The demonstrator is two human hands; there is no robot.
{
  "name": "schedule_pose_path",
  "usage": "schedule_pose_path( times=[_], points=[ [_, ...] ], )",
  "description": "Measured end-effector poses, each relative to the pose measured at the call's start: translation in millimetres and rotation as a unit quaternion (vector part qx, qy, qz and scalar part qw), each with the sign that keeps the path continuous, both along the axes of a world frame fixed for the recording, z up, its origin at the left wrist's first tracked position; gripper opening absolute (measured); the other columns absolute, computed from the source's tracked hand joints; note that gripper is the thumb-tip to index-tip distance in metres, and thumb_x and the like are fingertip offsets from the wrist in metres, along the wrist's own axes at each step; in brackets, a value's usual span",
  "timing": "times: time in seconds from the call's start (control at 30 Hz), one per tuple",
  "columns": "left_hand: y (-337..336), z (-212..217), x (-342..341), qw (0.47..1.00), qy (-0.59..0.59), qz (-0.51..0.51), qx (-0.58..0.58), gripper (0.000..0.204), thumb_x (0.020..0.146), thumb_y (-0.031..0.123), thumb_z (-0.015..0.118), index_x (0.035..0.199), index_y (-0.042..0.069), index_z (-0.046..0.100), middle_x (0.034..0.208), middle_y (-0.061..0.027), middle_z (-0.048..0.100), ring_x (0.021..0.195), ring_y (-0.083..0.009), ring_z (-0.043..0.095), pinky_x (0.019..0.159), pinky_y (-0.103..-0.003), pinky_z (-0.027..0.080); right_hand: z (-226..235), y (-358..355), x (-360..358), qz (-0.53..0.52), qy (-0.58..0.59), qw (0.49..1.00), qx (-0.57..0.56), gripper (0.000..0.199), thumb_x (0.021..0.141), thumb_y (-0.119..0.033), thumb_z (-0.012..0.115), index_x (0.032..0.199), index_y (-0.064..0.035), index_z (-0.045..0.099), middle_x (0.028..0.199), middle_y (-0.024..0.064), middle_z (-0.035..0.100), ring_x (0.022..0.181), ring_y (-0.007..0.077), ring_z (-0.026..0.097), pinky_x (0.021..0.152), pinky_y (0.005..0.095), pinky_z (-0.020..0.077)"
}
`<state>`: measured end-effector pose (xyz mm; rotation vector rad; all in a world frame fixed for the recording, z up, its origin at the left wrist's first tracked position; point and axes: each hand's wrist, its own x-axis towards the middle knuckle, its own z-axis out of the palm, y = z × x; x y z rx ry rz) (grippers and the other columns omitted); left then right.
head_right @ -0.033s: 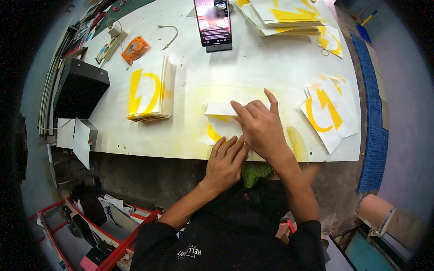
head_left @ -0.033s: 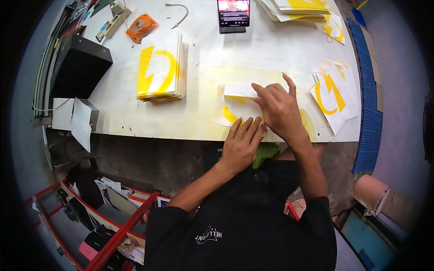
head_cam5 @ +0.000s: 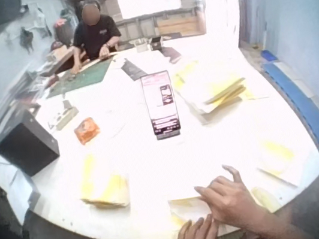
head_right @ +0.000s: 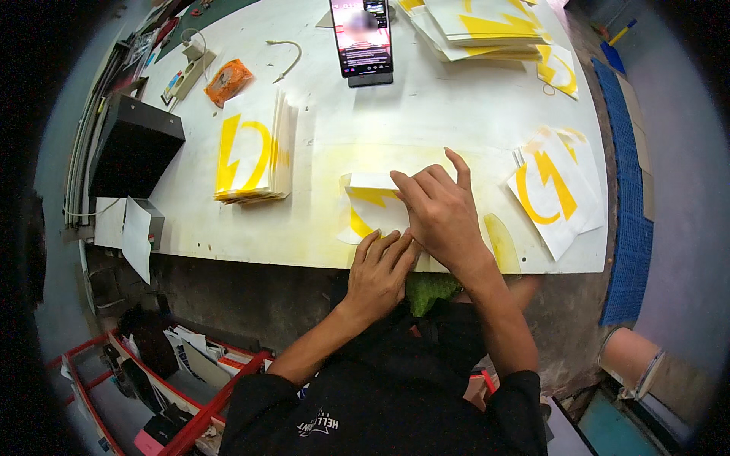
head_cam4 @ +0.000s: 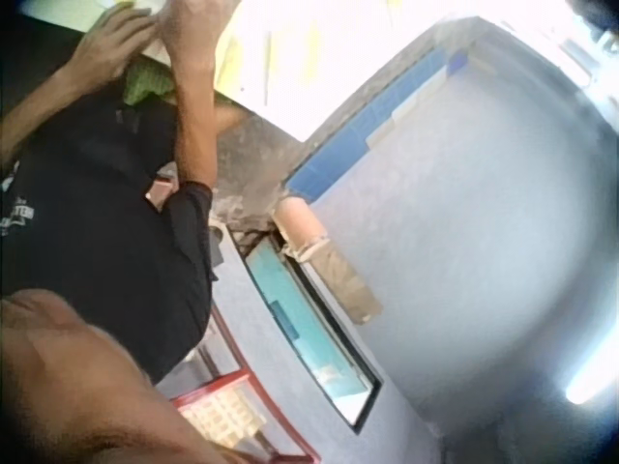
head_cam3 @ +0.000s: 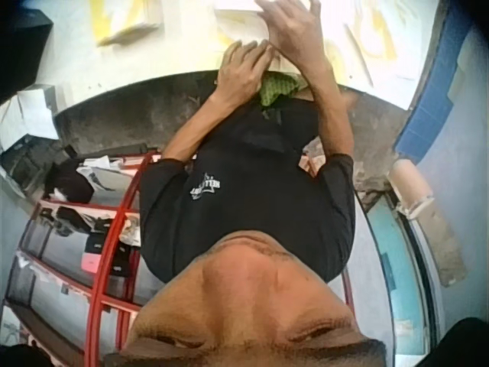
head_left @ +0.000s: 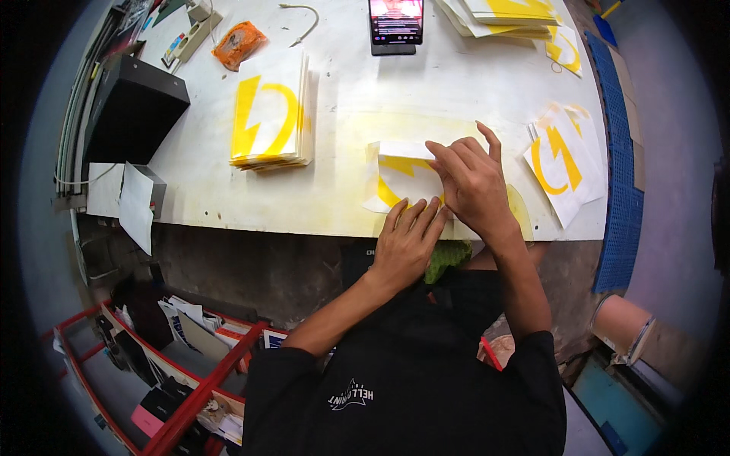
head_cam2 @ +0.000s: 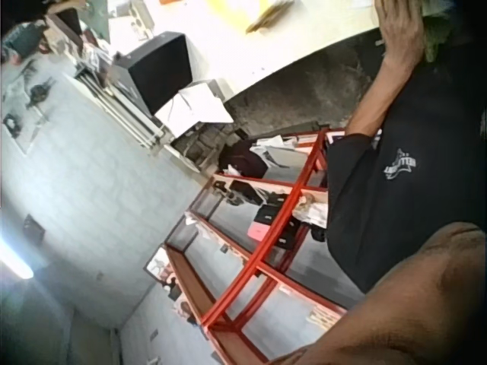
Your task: The person repeatedly peels yellow vinyl stickers from white backing sheets on a workbench. They smooth each sheet, lift the vinyl, and peel it off, then place the peeled sheet aside and repeat the process with the next sheet.
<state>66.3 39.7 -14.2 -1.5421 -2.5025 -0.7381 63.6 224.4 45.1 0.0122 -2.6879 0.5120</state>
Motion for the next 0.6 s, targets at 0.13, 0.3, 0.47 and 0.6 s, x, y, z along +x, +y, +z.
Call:
schedule_pose_path(
  times=[0.13, 0.3, 0.47, 0.6],
  points=[
    [11, -5, -11, 0.998, -0.054, 0.02, 0.04, 0.045, 0.085, 0.008, 0.067, 0.13, 0.002, 0.067, 0.128, -0.0146, 0.067, 0.112, -0.0286, 0.063, 0.106, -0.05, 0.045, -17, 8, -21, -0.016, 0.011, 1.0, -0.012, 0.019, 0.087, -0.009, 0.077, 0.106, -0.0079, 0.074, 0.082, 0.0042, 0.067, 0.087, 0.0221, 0.064, 0.109, 0.0475, 0.0388],
    [14, 10, -35, 0.995, -0.099, 0.011, -0.007, 0.06, 0.088, 0.02, 0.074, 0.141, -0.001, 0.057, 0.142, -0.0233, 0.057, 0.128, -0.0374, 0.055, 0.115, -0.054, 0.035, -42, 16, -27, -0.045, -0.014, 0.999, 0.003, 0.014, 0.087, -0.014, 0.076, 0.1, -0.0086, 0.074, 0.088, 0.0042, 0.068, 0.091, 0.0233, 0.064, 0.103, 0.0476, 0.0379],
    [8, 13, -58, 0.989, -0.1, 0.043, -0.098, 0.095, 0.089, 0.045, 0.071, 0.155, -0.012, 0.034, 0.165, -0.0344, 0.025, 0.158, -0.0467, 0.019, 0.128, -0.057, 0.013, -38, -3, -22, -0.089, -0.038, 0.994, 0.048, 0.027, 0.093, -0.023, 0.072, 0.115, -0.0062, 0.072, 0.117, 0.0108, 0.071, 0.116, 0.0276, 0.063, 0.114, 0.0552, 0.0326],
    [11, 12, -57, 0.989, -0.077, 0.046, -0.12, 0.094, 0.091, 0.046, 0.07, 0.155, -0.013, 0.035, 0.165, -0.034, 0.027, 0.158, -0.0448, 0.02, 0.128, -0.057, 0.013, -41, -27, 12, -0.017, -0.095, 0.995, 0.026, 0.06, 0.104, -0.034, 0.059, 0.15, 0.002, 0.05, 0.154, 0.0208, 0.053, 0.148, 0.0341, 0.045, 0.127, 0.0615, 0.0154]
  ],
)
